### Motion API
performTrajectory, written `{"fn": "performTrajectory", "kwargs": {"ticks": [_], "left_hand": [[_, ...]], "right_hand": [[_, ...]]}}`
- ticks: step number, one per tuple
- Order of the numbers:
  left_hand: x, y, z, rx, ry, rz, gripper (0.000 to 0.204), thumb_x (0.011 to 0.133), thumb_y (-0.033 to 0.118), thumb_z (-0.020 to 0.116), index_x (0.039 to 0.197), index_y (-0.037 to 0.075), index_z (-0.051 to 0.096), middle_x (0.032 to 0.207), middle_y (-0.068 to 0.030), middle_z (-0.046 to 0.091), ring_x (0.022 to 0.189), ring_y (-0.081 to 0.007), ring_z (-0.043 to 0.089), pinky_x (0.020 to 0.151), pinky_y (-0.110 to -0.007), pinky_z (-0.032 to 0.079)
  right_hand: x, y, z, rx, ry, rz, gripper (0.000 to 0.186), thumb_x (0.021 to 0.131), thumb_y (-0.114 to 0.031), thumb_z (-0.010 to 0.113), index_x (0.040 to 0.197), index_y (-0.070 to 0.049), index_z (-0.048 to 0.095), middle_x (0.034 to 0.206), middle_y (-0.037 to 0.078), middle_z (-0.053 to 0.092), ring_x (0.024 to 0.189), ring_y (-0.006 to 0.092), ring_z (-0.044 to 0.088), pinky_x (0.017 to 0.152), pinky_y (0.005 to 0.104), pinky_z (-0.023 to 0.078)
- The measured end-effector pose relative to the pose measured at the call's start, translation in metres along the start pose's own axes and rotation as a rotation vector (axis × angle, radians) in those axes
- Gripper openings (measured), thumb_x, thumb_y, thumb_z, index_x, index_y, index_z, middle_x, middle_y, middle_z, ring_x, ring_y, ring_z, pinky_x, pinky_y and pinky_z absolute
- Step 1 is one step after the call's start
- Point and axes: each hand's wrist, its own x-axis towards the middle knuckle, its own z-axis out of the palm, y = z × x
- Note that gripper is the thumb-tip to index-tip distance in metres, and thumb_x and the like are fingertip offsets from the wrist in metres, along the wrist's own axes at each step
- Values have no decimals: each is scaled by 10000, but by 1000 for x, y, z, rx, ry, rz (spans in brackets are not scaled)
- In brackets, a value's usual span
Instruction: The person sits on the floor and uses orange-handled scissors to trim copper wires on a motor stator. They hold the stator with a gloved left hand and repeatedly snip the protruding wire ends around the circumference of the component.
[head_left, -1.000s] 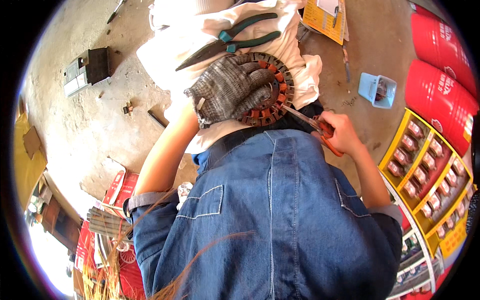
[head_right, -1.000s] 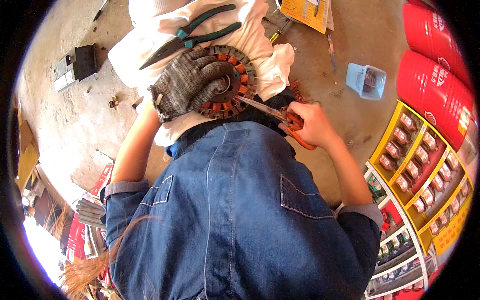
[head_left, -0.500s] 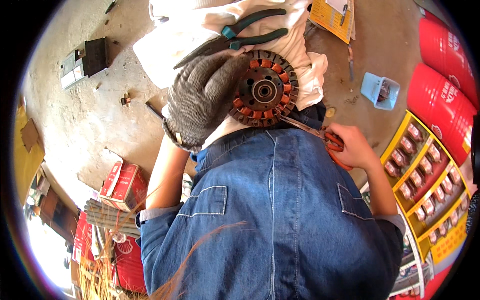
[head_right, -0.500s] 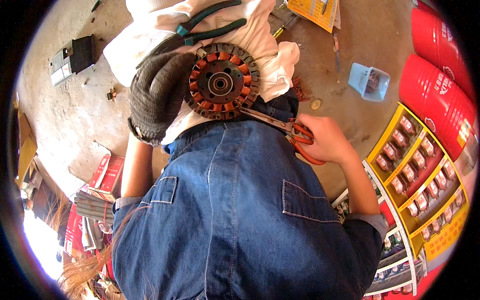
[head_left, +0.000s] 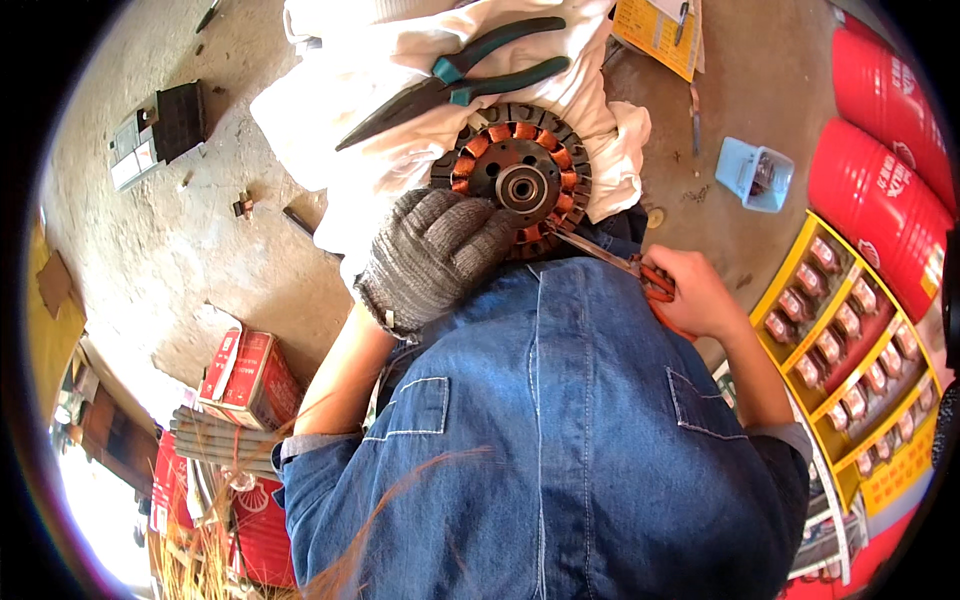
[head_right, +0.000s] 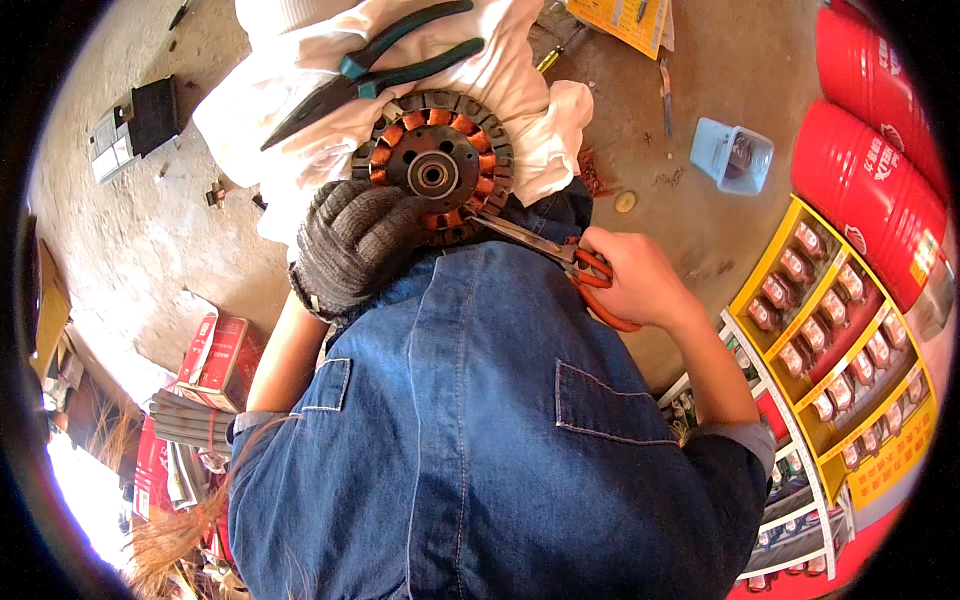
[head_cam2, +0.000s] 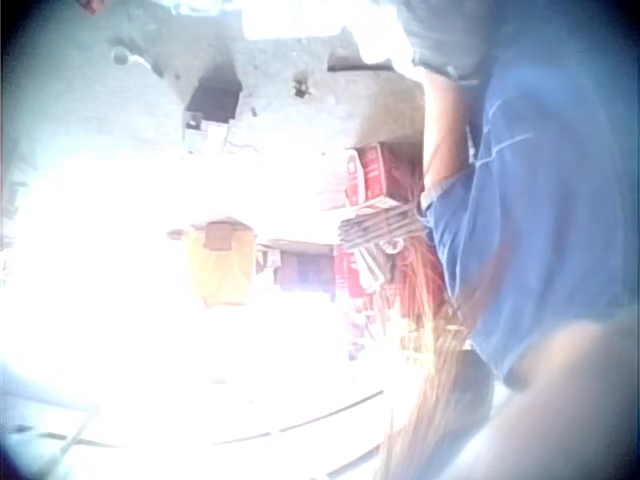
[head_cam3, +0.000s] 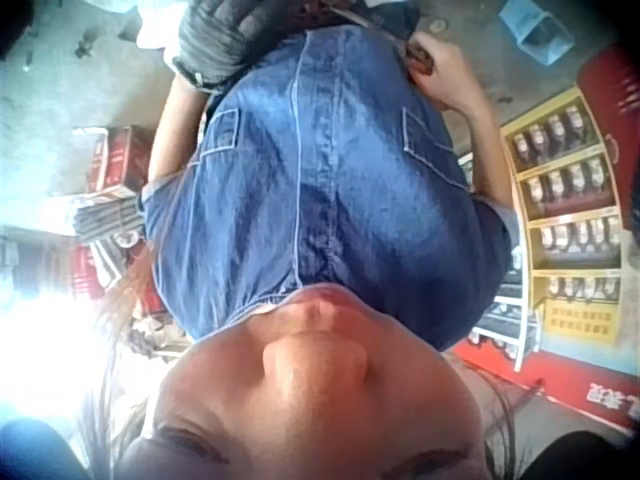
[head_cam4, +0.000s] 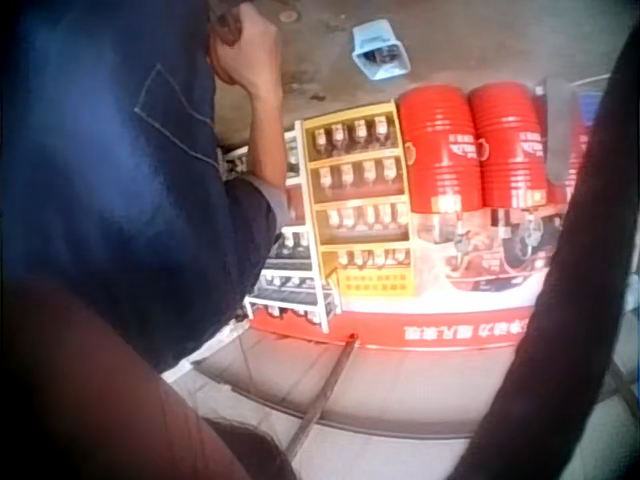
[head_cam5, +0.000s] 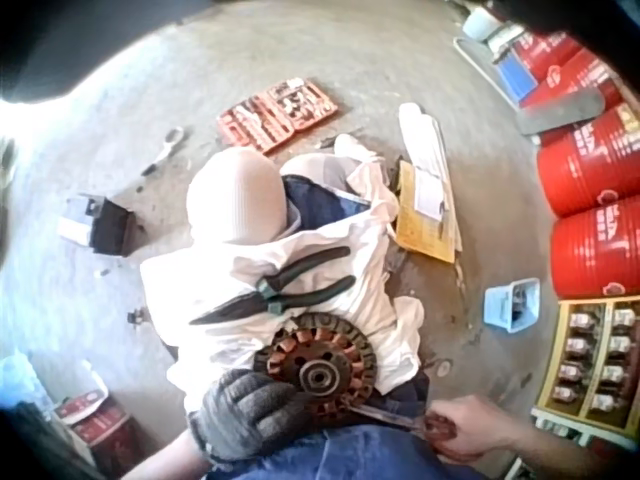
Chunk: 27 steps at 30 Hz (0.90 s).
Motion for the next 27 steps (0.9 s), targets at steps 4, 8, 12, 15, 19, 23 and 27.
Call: {"fn": "performTrajectory", "kwargs": {"ticks": [4, 8, 12, 15, 19, 23, 27], "left_hand": [[6, 3, 7, 11, -28, 22, 423, 665, 229, 797, 1075, 153, 721, 1009, -54, 649, 913, -279, 620, 731, -416, 522], [9, 1, 12, -45, -47, 11, 391, 670, 245, 805, 1047, 170, 736, 991, -44, 635, 918, -279, 603, 768, -428, 509], [7, -3, 15, -39, -34, 49, 395, 678, 264, 813, 1056, 173, 739, 958, -42, 621, 923, -282, 593, 785, -430, 497], [7, -3, 13, -49, -48, 31, 397, 680, 273, 818, 1057, 175, 739, 956, -41, 618, 916, -283, 589, 771, -428, 494], [8, 1, 14, -64, -42, -16, 382, 674, 261, 827, 1038, 183, 740, 959, -42, 613, 892, -280, 580, 750, -433, 483], [6, 1, 17, -41, -11, -10, 367, 660, 244, 828, 1011, 182, 744, 916, -36, 619, 866, -278, 587, 744, -428, 482], [9, -1, 17, -88, 20, -9, 355, 640, 220, 821, 984, 180, 746, 882, -27, 624, 837, -276, 595, 732, -426, 483]], "right_hand": [[1, 8, 11, 15, 184, -134, 302, 693, -129, 780, 917, -52, 593, 765, 157, 619, 695, 383, 612, 597, 407, 476], [9, 32, 24, 9, 215, -200, 337, 651, -121, 800, 911, -49, 597, 750, 157, 608, 677, 371, 605, 583, 400, 471], [24, 45, 23, 53, 82, -186, 298, 670, -119, 776, 891, -34, 596, 729, 169, 596, 671, 379, 594, 584, 403, 467], [28, 40, 16, 85, -30, -104, 227, 718, -112, 732, 870, -14, 595, 719, 185, 591, 669, 395, 583, 590, 410, 465], [11, 23, 19, 364, -214, 69, 158, 780, -107, 682, 850, 4, 594, 726, 203, 599, 670, 408, 580, 602, 418, 466], [9, 11, 20, 258, -115, 2, 191, 789, -135, 710, 807, 4, 581, 693, 210, 570, 633, 396, 557, 588, 407, 455], [18, 17, 28, 226, -12, -48, 218, 746, -118, 710, 750, 1, 527, 620, 175, 486, 541, 283, 467, 525, 370, 400]]}}
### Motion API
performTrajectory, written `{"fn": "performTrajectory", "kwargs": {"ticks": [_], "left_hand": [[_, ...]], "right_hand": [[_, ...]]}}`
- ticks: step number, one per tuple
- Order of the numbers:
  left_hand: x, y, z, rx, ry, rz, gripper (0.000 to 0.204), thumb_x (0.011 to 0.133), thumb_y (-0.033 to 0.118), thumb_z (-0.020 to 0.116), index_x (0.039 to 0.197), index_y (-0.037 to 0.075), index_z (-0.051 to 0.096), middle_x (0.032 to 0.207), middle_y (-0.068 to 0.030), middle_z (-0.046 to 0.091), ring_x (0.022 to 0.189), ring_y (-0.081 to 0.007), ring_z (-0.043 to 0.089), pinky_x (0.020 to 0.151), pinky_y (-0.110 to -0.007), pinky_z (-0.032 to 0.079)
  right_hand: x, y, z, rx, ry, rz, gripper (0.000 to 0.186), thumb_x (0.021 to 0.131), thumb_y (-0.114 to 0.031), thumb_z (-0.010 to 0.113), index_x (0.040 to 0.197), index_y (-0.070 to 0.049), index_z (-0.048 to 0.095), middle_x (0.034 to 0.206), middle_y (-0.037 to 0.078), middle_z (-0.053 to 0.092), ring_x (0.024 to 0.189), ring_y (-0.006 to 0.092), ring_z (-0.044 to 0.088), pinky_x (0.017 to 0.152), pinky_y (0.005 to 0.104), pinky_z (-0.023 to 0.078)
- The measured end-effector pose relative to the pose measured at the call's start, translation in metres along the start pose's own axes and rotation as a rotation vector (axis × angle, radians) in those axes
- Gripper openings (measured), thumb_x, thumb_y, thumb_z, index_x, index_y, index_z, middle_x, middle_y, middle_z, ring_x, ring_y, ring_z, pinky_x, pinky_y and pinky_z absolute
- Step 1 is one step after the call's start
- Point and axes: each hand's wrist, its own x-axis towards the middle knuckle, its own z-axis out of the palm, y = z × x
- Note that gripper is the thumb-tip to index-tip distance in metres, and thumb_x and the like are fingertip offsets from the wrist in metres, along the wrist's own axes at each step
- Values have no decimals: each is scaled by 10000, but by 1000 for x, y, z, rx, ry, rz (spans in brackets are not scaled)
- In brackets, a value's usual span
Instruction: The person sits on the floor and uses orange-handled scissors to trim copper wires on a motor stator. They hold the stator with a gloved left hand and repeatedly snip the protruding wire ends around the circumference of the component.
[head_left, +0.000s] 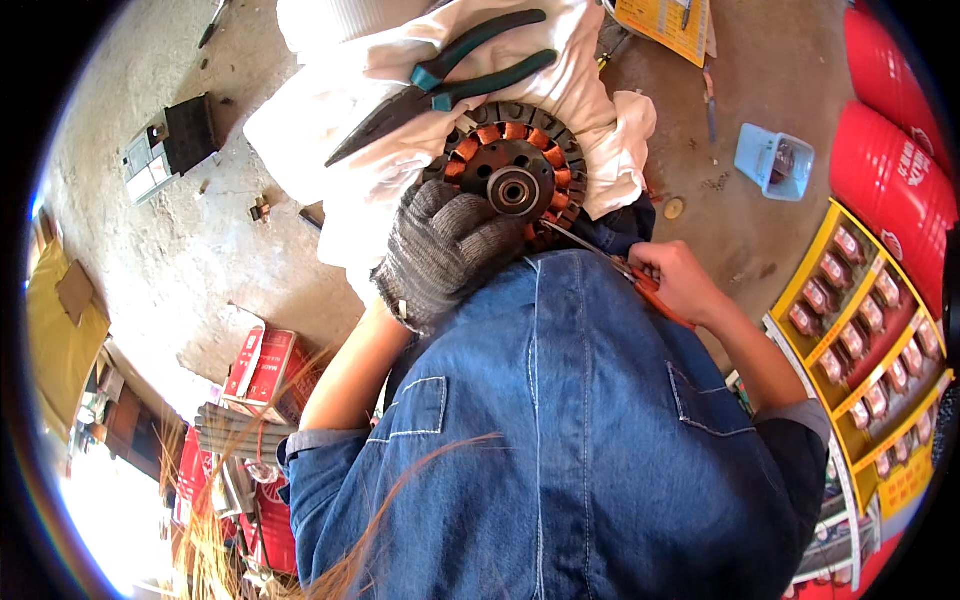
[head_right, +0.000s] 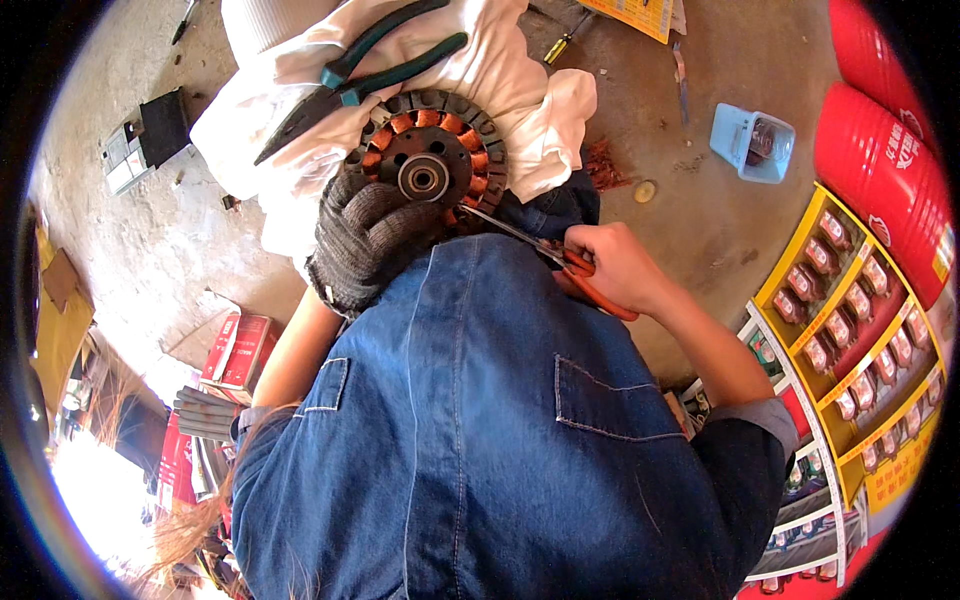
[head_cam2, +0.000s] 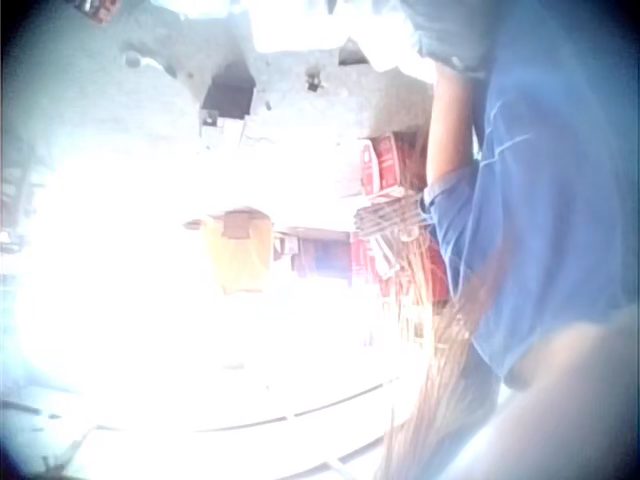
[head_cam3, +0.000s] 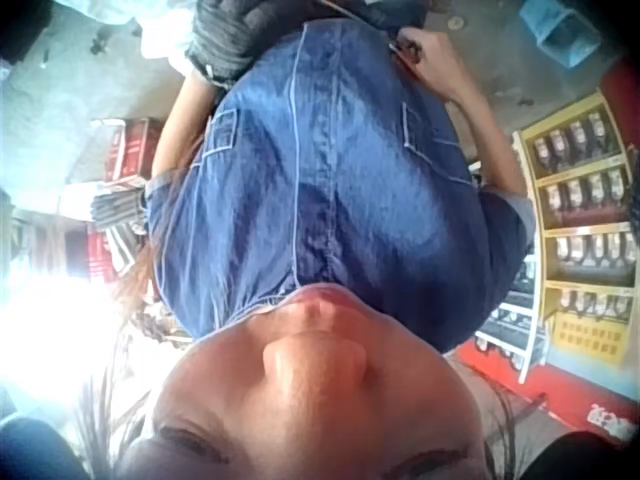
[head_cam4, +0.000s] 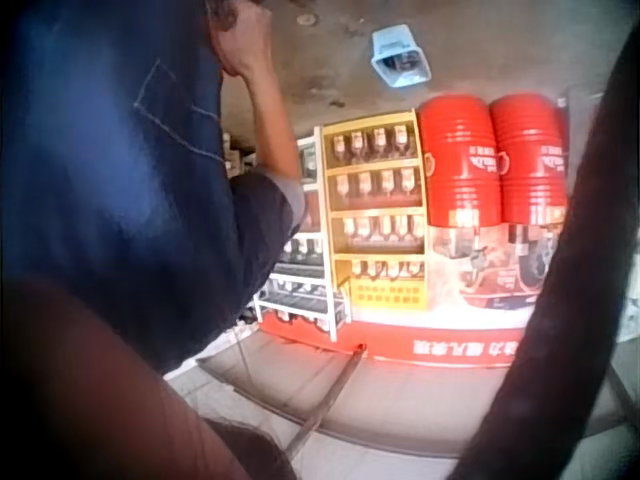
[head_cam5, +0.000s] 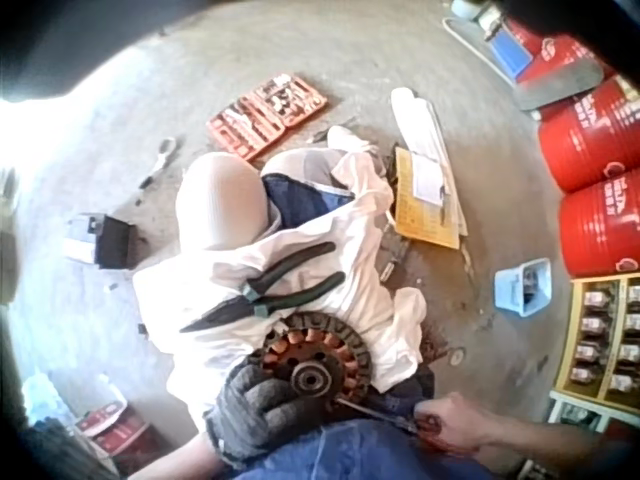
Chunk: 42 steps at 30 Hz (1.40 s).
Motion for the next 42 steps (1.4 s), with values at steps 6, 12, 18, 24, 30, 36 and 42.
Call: {"fn": "performTrajectory", "kwargs": {"ticks": [6, 12, 18, 24, 30, 36, 42], "left_hand": [[3, 0, -1, -36, 12, 5, 363, 606, 202, 809, 964, 184, 753, 869, -19, 630, 829, -259, 600, 695, -412, 483], [3, -3, -2, -91, -6, -45, 332, 685, 192, 766, 1017, 193, 746, 920, -46, 679, 874, -269, 625, 760, -409, 510], [-2, -2, 7, -99, 74, -73, 340, 619, 199, 808, 955, 187, 760, 886, -31, 647, 850, -281, 616, 725, -419, 493], [0, -1, 6, -53, 81, -33, 336, 634, 198, 812, 963, 183, 751, 882, -42, 642, 862, -287, 621, 727, -427, 499], [1, 0, 6, -31, 66, -38, 312, 657, 202, 815, 961, 189, 748, 878, -36, 635, 865, -280, 614, 736, -424, 496], [-4, -1, 8, -75, 74, -57, 305, 667, 217, 818, 963, 187, 746, 893, -37, 637, 867, -283, 611, 746, -432, 499], [-4, -1, 4, -91, 68, -61, 281, 708, 217, 819, 967, 160, 728, 931, -60, 643, 891, -295, 611, 770, -437, 502]], "right_hand": [[17, 36, 5, -37, -44, -175, 348, 709, -224, 779, 722, -12, 504, 621, 182, 496, 571, 380, 520, 521, 404, 415], [25, 51, 9, -95, 21, -247, 451, 719, -345, 813, 756, -12, 511, 655, 199, 528, 633, 438, 560, 555, 426, 454], [29, 50, 14, -51, 122, -223, 424, 728, -328, 796, 817, -11, 528, 661, 186, 502, 604, 394, 524, 559, 402, 450], [11, 30, 2, 100, 110, -109, 436, 795, -374, 759, 857, -10, 526, 692, 183, 497, 608, 376, 477, 570, 388, 424], [-6, 27, -22, -189, 42, -72, 378, 769, -308, 740, 884, -13, 533, 710, 200, 531, 660, 402, 546, 597, 418, 437], [-3, 6, -34, -281, 8, -61, 345, 749, -236, 731, 880, 0, 517, 720, 231, 526, 697, 455, 535, 592, 438, 430], [-1, 4, -41, -363, -10, -72, 343, 748, -250, 733, 875, -5, 529, 711, 224, 535, 691, 458, 541, 584, 441, 431]]}}
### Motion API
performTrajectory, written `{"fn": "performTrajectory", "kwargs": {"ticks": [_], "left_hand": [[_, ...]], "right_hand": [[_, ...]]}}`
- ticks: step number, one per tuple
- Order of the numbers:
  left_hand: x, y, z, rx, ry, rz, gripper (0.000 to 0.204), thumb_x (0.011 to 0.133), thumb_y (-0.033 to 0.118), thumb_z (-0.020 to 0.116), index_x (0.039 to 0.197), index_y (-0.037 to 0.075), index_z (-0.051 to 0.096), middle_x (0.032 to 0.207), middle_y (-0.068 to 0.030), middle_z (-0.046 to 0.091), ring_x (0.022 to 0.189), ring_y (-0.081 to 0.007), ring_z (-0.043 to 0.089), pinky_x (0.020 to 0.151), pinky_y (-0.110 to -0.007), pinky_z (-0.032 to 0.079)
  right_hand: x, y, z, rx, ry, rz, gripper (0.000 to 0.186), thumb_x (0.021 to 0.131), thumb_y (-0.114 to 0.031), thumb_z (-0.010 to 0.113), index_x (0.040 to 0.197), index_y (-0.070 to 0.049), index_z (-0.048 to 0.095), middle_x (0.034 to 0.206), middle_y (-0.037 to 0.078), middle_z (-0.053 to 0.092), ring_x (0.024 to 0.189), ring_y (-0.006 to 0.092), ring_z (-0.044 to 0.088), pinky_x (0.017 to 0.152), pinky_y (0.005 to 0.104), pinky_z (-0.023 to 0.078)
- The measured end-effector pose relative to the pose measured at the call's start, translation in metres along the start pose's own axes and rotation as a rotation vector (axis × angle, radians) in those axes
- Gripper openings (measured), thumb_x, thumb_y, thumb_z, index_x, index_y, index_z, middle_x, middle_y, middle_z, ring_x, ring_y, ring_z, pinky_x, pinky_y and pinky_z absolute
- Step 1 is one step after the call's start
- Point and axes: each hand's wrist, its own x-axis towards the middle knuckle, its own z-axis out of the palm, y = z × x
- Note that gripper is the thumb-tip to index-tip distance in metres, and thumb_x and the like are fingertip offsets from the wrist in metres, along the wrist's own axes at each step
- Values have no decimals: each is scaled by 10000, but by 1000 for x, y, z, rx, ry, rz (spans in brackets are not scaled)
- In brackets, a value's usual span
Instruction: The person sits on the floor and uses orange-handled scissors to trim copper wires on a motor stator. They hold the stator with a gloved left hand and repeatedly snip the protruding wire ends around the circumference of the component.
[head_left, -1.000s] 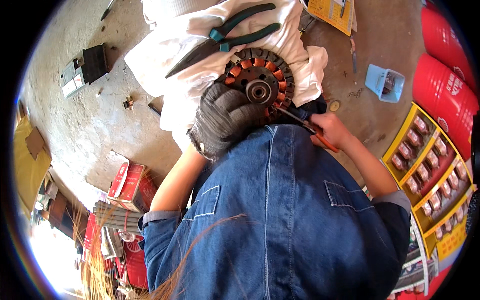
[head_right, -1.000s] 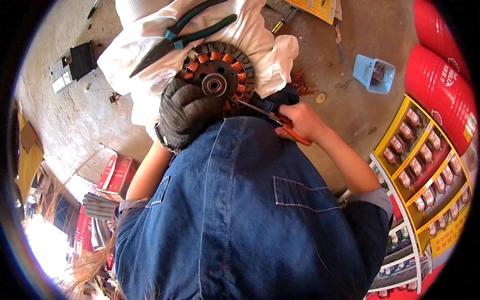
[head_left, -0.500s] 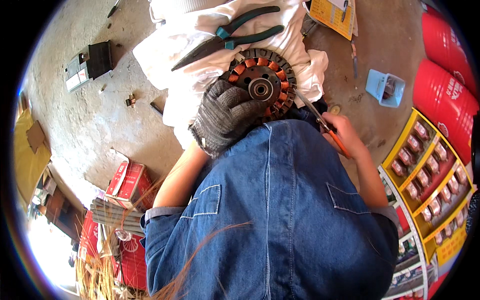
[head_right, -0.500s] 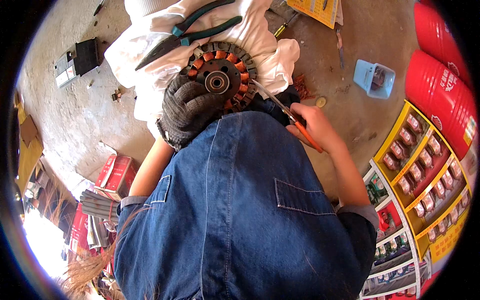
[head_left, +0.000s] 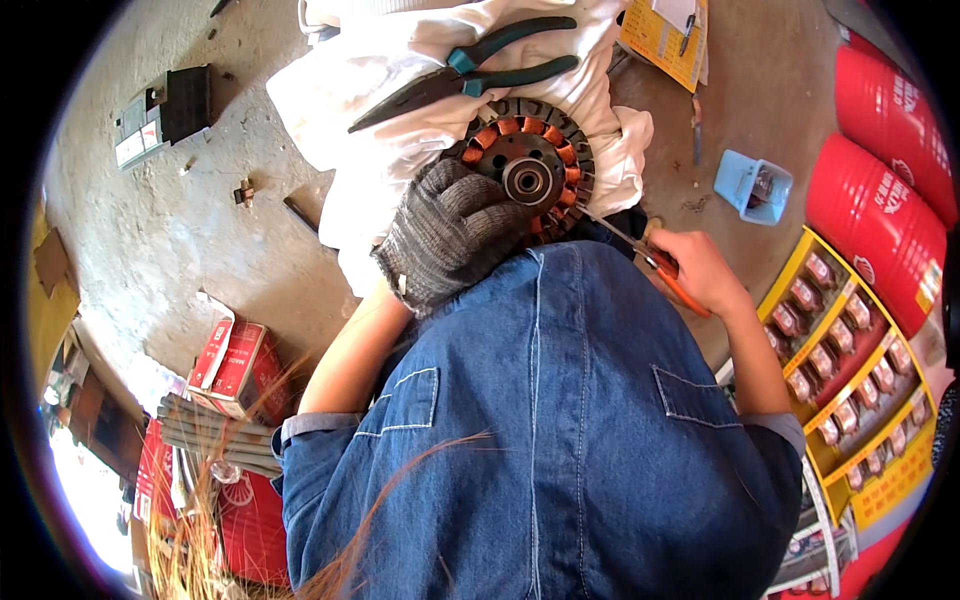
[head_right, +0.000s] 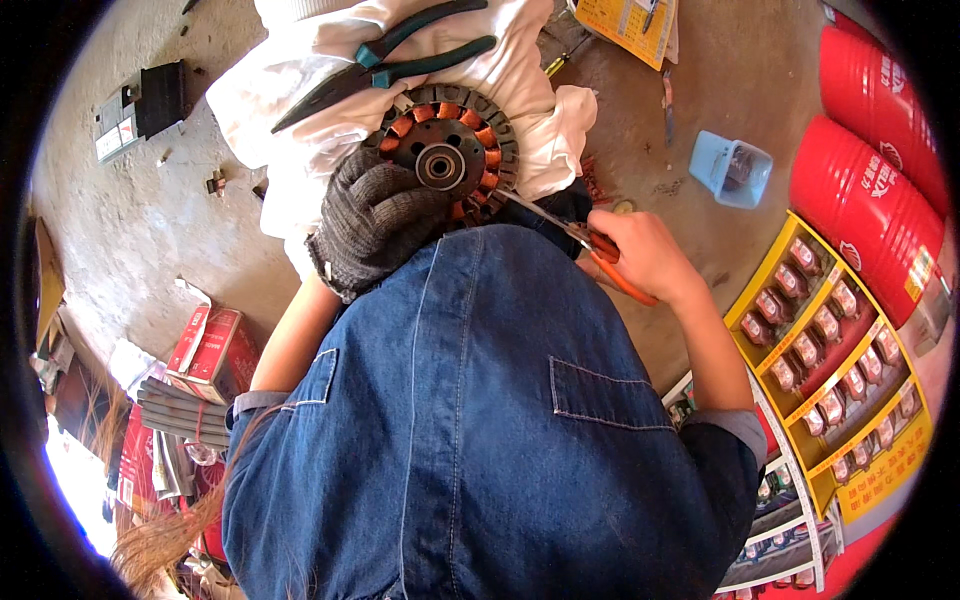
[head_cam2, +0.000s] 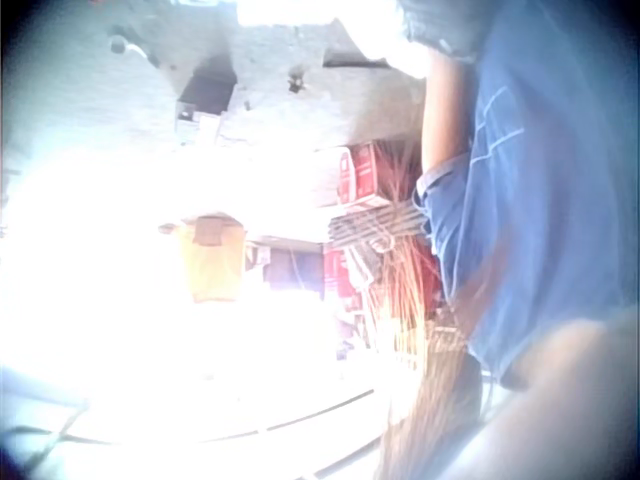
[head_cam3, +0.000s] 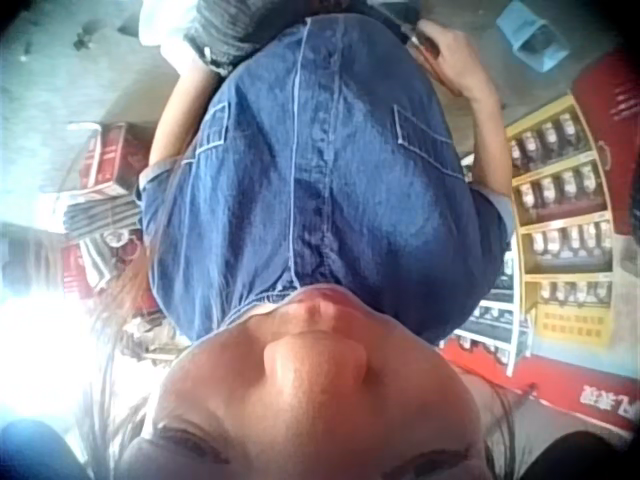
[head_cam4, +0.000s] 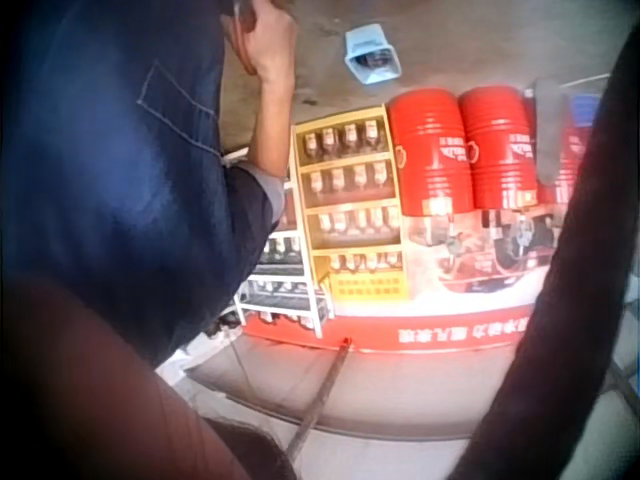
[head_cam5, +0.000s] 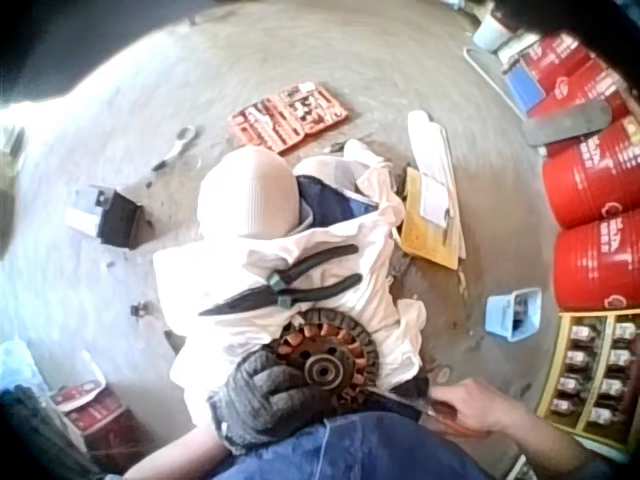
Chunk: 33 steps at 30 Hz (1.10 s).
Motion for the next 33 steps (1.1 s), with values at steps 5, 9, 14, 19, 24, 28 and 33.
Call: {"fn": "performTrajectory", "kwargs": {"ticks": [5, 9, 14, 19, 24, 28, 33], "left_hand": [[-5, 5, 12, -64, 272, -104, 472, 727, 264, 841, 1129, 107, 650, 955, -113, 645, 932, -318, 612, 800, -451, 512], [21, 18, 7, 100, 54, -292, 545, 752, 297, 831, 1201, 84, 607, 1015, -162, 651, 910, -336, 660, 799, -473, 540], [41, 17, 12, 332, -272, -297, 530, 815, 406, 747, 1209, 74, 623, 1152, -173, 661, 1001, -355, 666, 868, -451, 542], [41, 16, 2, 233, -163, -121, 488, 780, 345, 740, 1179, 83, 642, 1126, -148, 670, 1035, -334, 657, 913, -451, 521], [63, 21, -15, 164, -136, 24, 332, 805, 294, 680, 1057, 79, 687, 1078, -133, 683, 1035, -301, 657, 933, -434, 504], [75, 1, -19, 140, -161, 84, 448, 776, 333, 711, 1151, 91, 672, 1104, -137, 680, 1048, -312, 646, 945, -435, 495], [91, -17, -20, 116, -241, 69, 565, 771, 429, 743, 1224, 105, 650, 1150, -142, 672, 1047, -333, 654, 904, -439, 519]], "right_hand": [[5, -3, -2, -17, -22, 25, 380, 776, -319, 771, 819, -20, 540, 735, 217, 579, 739, 455, 571, 606, 473, 440], [4, -3, -1, -12, 35, -9, 330, 757, -271, 761, 806, -25, 547, 722, 215, 582, 721, 445, 580, 594, 465, 451], [-3, 2, 12, -33, 140, -15, 285, 748, -235, 745, 767, -30, 548, 686, 211, 568, 687, 442, 578, 569, 458, 451], [-18, -2, 26, 15, 160, -13, 250, 747, -204, 724, 758, -27, 548, 675, 214, 554, 666, 438, 573, 557, 438, 451], [-31, -18, 34, 227, 129, 86, 241, 793, -218, 710, 795, -17, 576, 699, 225, 548, 652, 433, 563, 562, 404, 456], [-30, -31, 35, 343, 131, 77, 240, 819, -210, 692, 823, 1, 576, 711, 242, 530, 648, 422, 547, 569, 381, 455], [-28, -34, 33, 422, 98, 51, 220, 845, -163, 674, 850, 22, 555, 690, 216, 513, 597, 292, 516, 577, 343, 449]]}}
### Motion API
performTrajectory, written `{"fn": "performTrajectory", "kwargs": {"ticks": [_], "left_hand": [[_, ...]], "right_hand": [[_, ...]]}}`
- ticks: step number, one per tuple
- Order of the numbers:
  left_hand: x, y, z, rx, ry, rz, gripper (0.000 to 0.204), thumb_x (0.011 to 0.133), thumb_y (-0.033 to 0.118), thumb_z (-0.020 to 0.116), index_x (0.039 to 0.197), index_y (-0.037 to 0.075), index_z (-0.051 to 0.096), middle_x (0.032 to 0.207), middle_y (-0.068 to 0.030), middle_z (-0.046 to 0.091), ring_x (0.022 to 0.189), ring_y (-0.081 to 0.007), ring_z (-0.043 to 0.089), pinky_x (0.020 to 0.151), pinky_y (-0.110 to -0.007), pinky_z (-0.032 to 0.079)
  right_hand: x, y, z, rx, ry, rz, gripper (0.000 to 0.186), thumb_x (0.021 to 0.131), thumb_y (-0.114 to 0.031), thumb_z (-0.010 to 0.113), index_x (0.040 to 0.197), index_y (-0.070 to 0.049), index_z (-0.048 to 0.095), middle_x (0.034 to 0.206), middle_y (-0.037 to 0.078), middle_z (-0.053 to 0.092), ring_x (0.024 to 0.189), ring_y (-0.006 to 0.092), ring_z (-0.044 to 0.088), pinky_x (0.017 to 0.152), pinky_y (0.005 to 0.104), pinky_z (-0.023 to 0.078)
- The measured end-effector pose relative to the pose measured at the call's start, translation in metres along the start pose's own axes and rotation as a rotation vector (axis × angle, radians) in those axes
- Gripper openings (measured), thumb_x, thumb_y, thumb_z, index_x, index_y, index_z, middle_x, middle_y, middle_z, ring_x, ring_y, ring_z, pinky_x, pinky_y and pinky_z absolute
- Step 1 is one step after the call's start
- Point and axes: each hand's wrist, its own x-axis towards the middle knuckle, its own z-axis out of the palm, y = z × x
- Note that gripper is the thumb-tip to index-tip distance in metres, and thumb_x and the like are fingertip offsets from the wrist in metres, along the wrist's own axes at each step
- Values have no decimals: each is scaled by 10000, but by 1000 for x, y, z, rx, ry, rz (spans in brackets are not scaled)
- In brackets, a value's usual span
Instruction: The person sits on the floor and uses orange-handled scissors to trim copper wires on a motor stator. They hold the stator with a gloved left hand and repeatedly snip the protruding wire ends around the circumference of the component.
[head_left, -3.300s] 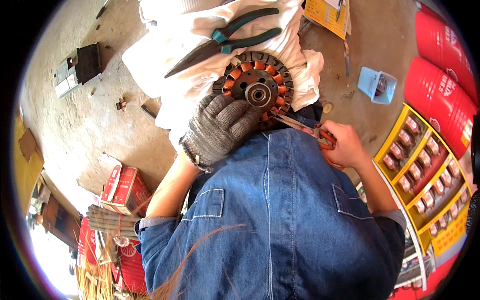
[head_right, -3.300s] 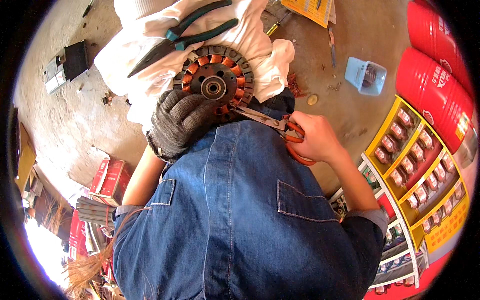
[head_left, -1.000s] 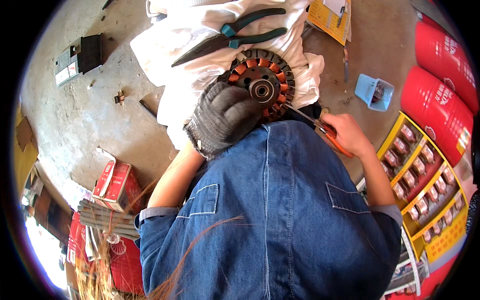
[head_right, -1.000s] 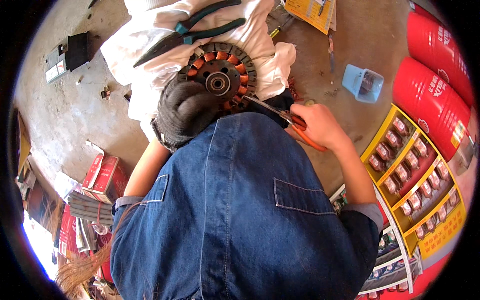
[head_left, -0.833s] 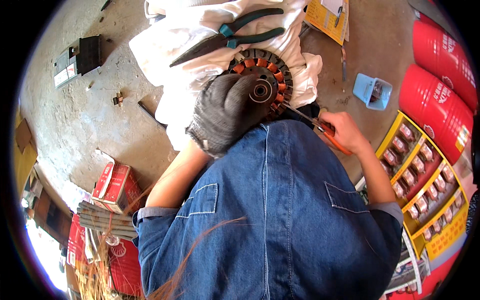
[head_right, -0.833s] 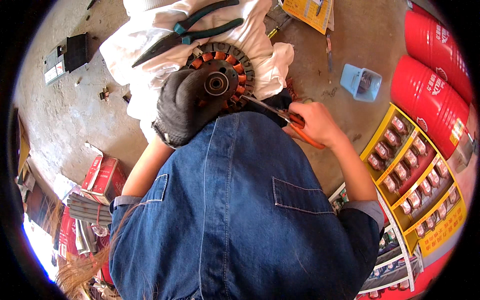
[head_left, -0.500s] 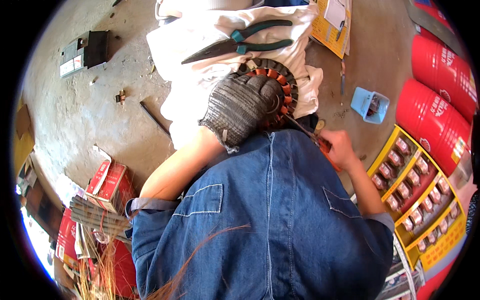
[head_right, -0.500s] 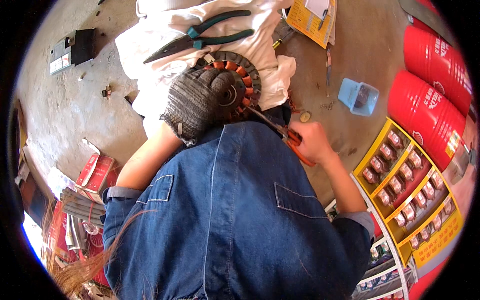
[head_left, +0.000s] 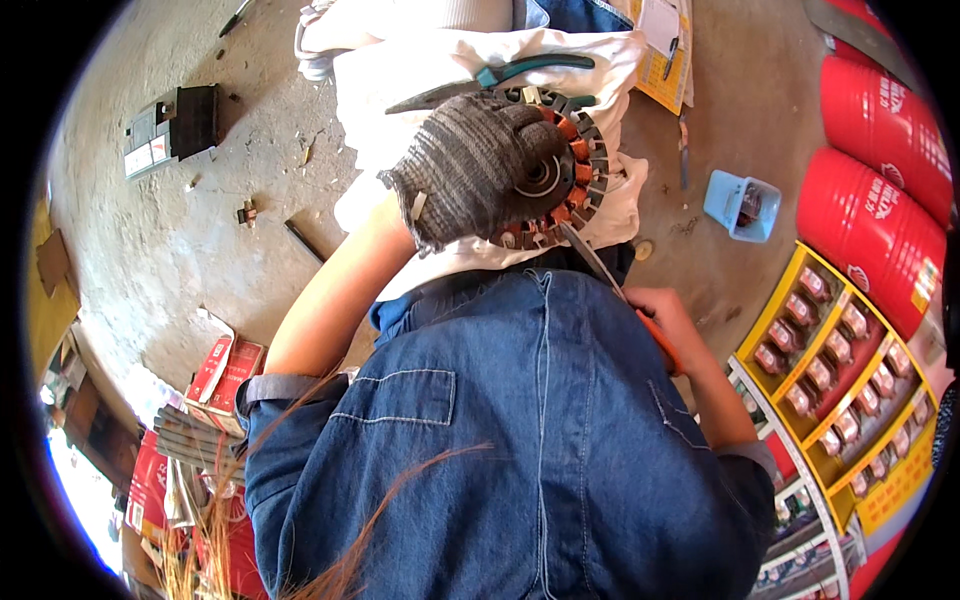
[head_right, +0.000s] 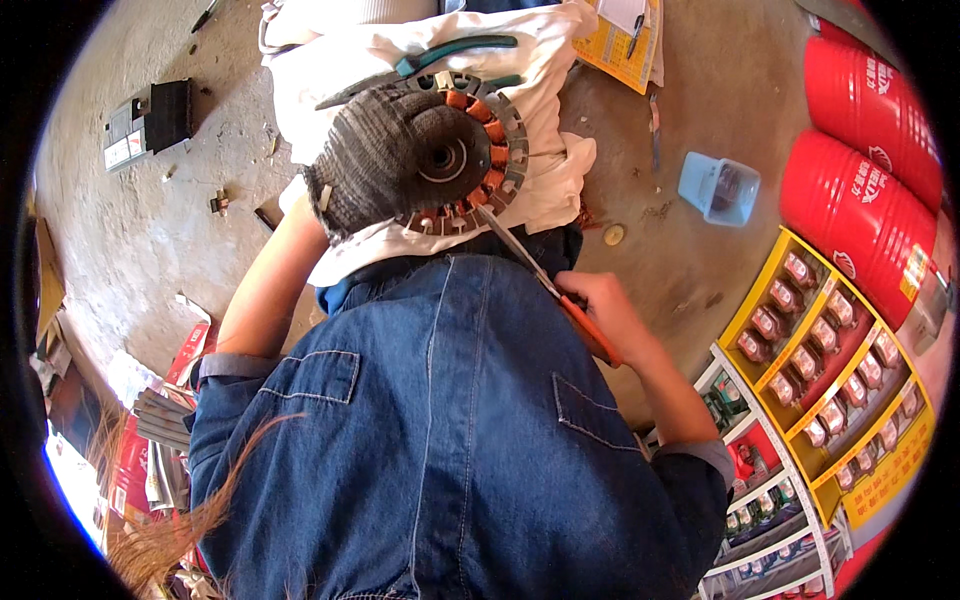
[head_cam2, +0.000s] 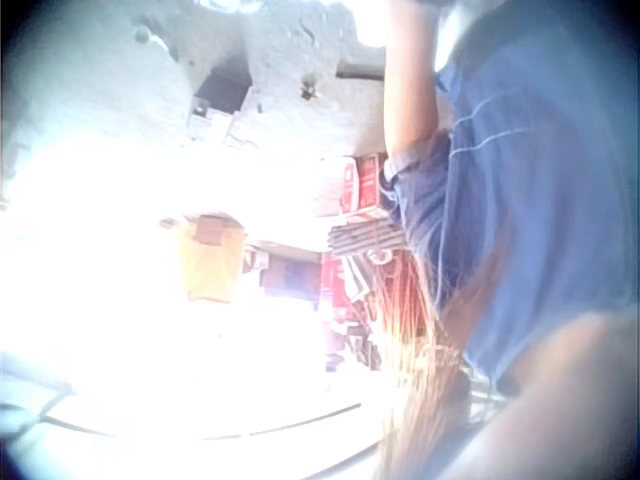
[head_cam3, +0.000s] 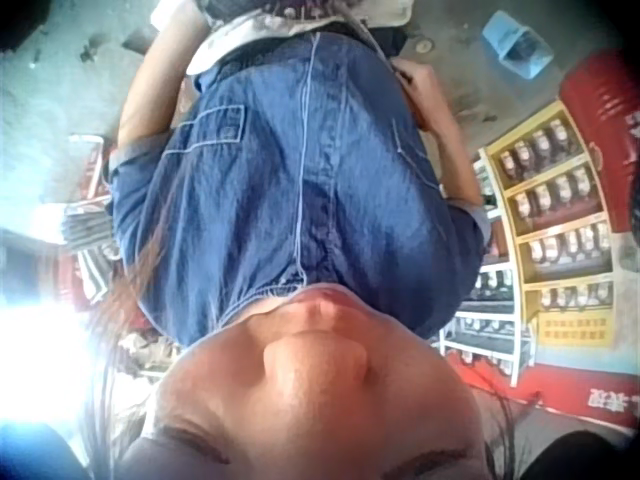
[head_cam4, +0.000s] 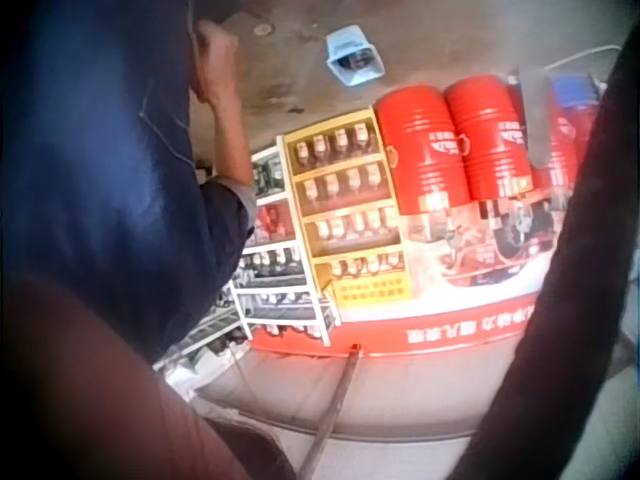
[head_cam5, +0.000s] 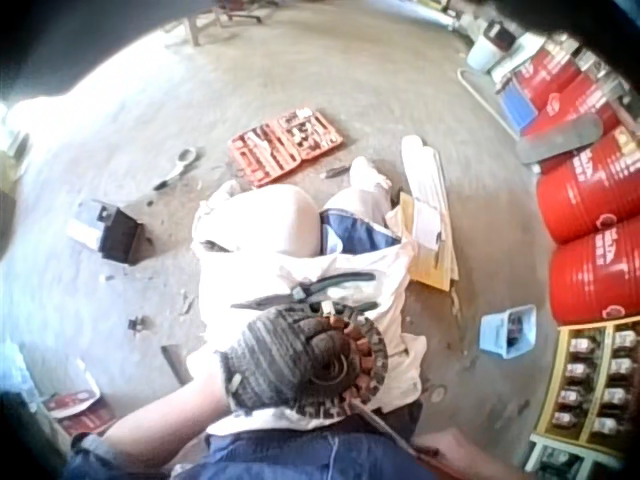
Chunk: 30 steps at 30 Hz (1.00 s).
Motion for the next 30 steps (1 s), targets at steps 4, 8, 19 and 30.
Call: {"fn": "performTrajectory", "kwargs": {"ticks": [4, 8, 19, 30], "left_hand": [[2, -12, 12, 32, 40, -17, 591, 754, 451, 760, 1238, 128, 655, 1148, -136, 674, 1038, -330, 660, 901, -439, 525], [3, -25, 20, 44, 103, 21, 460, 750, 442, 780, 1061, 111, 712, 1015, -139, 674, 909, -350, 664, 817, -448, 538], [-36, -20, 33, 227, 54, -112, 425, 797, 277, 693, 1206, 172, 649, 1185, -108, 633, 1083, -315, 618, 929, -446, 477], [-44, -14, 49, 328, 174, -113, 436, 755, 327, 708, 1151, 152, 655, 1124, -118, 641, 1047, -325, 625, 935, -467, 469]], "right_hand": [[9, -8, -1, 26, 54, -1, 197, 857, -112, 671, 849, 30, 535, 669, 156, 499, 605, 172, 486, 567, 326, 435], [20, -7, -3, -29, 37, 51, 192, 850, -98, 701, 849, 21, 551, 666, 115, 524, 611, 129, 495, 560, 305, 426], [43, -10, 4, -76, -24, 134, 265, 869, -204, 715, 864, 26, 582, 695, 81, 583, 643, 117, 514, 587, 309, 443], [43, 5, 15, -102, 21, 119, 442, 834, -411, 787, 875, 2, 637, 719, 115, 640, 655, 188, 586, 629, 343, 478]]}}
